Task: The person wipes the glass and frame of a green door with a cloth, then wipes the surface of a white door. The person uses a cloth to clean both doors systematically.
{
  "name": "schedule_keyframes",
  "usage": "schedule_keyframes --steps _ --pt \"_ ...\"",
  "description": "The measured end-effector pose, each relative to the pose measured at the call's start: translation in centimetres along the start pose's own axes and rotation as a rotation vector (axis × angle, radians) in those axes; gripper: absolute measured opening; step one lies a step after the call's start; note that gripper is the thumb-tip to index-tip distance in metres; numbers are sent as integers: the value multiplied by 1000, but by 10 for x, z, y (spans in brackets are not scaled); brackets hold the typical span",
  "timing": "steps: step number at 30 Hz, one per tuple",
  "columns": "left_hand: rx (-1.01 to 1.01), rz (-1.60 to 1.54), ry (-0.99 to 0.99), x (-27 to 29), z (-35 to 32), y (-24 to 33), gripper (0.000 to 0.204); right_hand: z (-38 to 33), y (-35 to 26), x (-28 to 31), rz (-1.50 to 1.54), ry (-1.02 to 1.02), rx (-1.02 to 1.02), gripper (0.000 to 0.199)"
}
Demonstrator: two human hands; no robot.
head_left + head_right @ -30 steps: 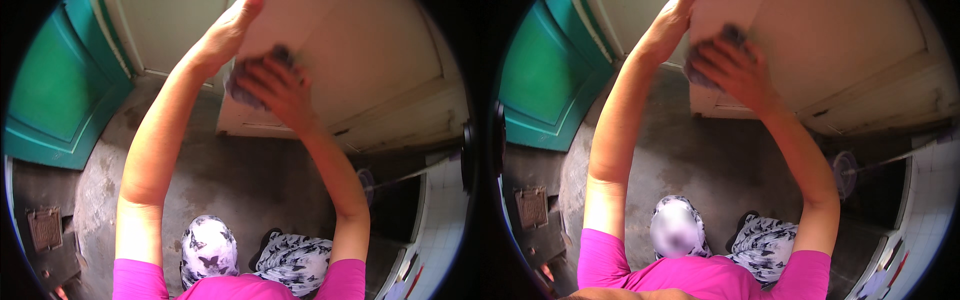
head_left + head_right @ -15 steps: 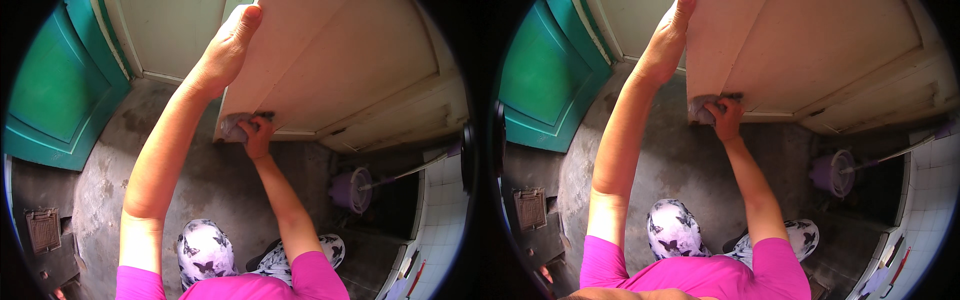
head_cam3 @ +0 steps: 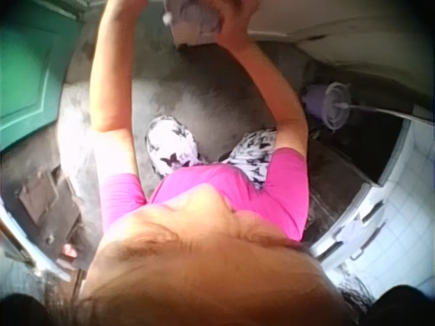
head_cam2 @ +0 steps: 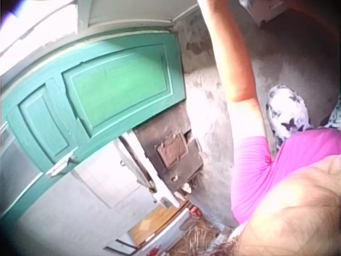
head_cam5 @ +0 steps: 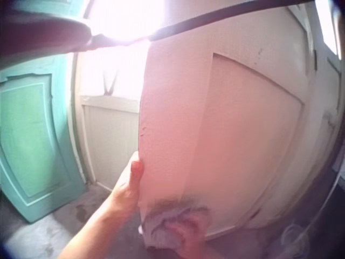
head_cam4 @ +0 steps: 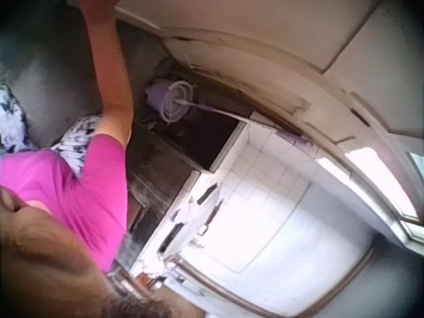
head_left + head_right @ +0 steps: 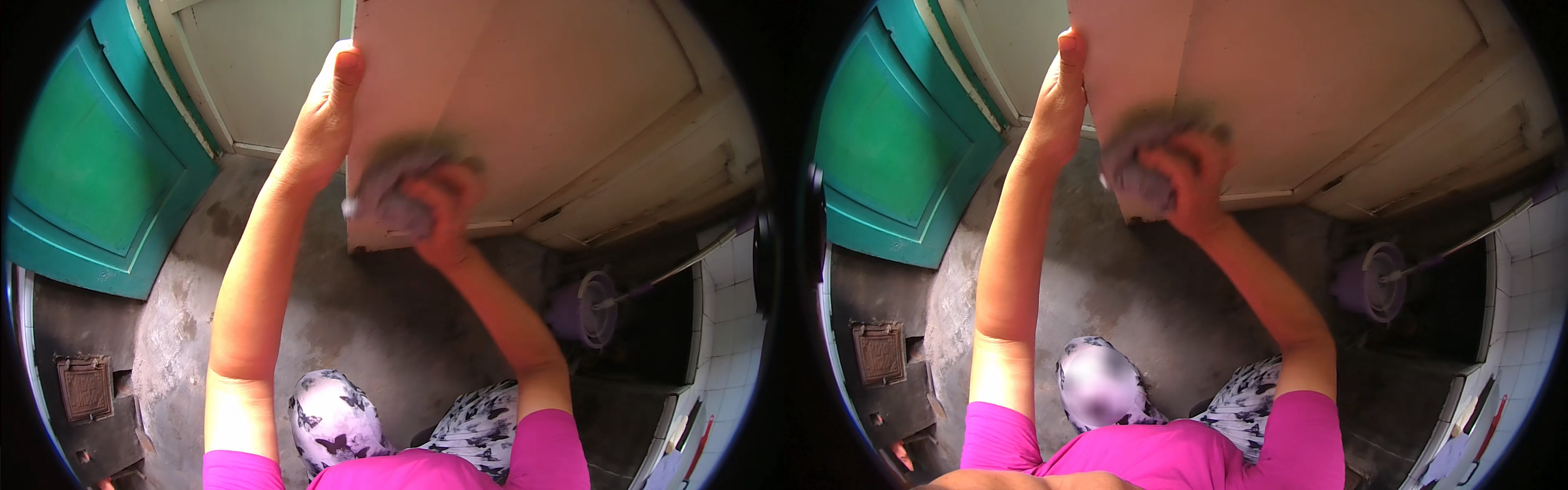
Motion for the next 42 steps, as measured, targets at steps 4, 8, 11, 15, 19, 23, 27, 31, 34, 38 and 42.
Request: schedule_keyframes --steps 4,8,11,15,19,23,27,31,34,38,42 --pt "14 32 -6 16 3 -9 77 196 -1 55 57 476 406 51" --pt "61 20 -35 12 7 -2 86 270 -1 65 -475 377 518 59" --pt "86 -11 15 9 5 -4 89 244 22 43 -527 380 446 61" --pt "95 -41 79 8 1 -10 89 138 23 20 -274 218 137 59" --pt "107 -72 124 2 -1 -1 89 -18 49 -11 -270 118 -35 53" --pt "117 -38 150 4 -2 -1 91 -142 43 -47 -214 33 -359 52" --pt "60 42 206 5 2 1 94 -216 28 -55 -173 -196 -585 58" --pt "24 47 193 3 3 -1 90 -211 35 -44 -135 -366 -670 55" --pt "-84 42 175 4 6 3 86 -156 35 -13 2 -371 -615 54" --pt "-47 -37 177 5 2 2 82 -3 14 45 20 -168 -258 52" --pt "-20 -110 202 6 -5 8 77 180 -27 76 -217 131 251 64"
Point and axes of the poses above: each hand's wrist, its own z-axis towards the middle knuckle, its own x-axis out of the back of the hand, y = z × x, the point moved 3 cm from there along z, towards the middle knuckle, and after that the axes turned 15 degrees about z, right-handed, at the moved point
